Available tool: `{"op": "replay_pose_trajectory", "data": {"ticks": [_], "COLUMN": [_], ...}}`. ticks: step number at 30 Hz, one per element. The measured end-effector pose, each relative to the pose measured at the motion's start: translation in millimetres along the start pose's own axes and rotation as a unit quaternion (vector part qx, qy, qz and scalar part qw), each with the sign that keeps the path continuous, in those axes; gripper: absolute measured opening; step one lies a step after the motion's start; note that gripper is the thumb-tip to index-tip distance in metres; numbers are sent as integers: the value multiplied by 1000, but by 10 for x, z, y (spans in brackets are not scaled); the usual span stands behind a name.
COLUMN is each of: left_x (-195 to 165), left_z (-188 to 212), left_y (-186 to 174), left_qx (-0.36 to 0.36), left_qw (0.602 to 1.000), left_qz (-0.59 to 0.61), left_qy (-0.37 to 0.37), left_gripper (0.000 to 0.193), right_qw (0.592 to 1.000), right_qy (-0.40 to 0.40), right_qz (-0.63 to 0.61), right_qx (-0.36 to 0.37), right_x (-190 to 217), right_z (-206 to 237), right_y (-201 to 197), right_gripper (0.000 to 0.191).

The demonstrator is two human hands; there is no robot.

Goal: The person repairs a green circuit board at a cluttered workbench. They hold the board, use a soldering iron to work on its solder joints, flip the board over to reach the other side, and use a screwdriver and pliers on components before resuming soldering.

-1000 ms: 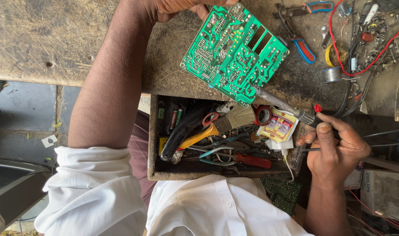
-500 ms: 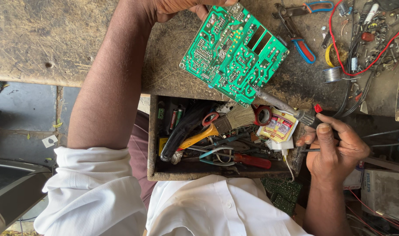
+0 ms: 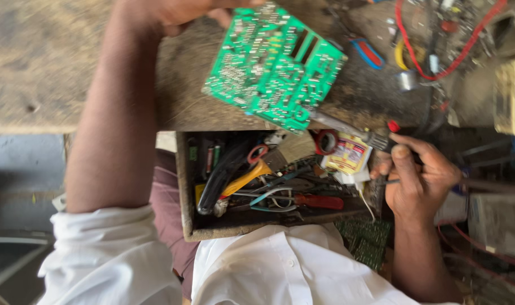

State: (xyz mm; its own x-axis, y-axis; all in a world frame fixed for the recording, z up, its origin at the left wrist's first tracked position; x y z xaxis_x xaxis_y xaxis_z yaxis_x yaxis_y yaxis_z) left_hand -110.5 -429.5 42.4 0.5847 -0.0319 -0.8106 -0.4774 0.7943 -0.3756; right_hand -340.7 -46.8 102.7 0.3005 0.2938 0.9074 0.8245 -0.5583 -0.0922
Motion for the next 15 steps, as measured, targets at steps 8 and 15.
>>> {"op": "replay_pose_trajectory", "data": {"ticks": [8, 15], "left_x": [-535, -687], "left_z": [511, 665], "left_y": [0, 4], "left_qx": [50, 24], "left_qw": [970, 971], "left_qz": [155, 164], "left_qy": [180, 170], "left_gripper": [21, 14], "right_qw": [981, 894], "right_qy": [-113, -186], "right_qz": [85, 362], "right_qx": [-130, -186], "right_x": [290, 416], "right_z": [14, -112], "right_y": [-787, -1387], "right_gripper": [13, 15]}}
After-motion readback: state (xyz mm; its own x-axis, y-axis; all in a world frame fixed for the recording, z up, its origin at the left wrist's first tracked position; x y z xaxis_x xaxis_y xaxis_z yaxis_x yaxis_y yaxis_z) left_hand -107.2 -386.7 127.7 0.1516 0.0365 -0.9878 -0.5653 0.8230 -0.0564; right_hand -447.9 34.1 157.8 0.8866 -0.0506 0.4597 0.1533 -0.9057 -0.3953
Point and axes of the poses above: each hand's wrist, its own z-axis away from the middle knuckle, its own y-axis out of the palm, x = y × z, the point moved 8 cm from there along -z, towards the middle knuckle, and after that the axes turned 14 degrees about -y, right-handed, at the moved point
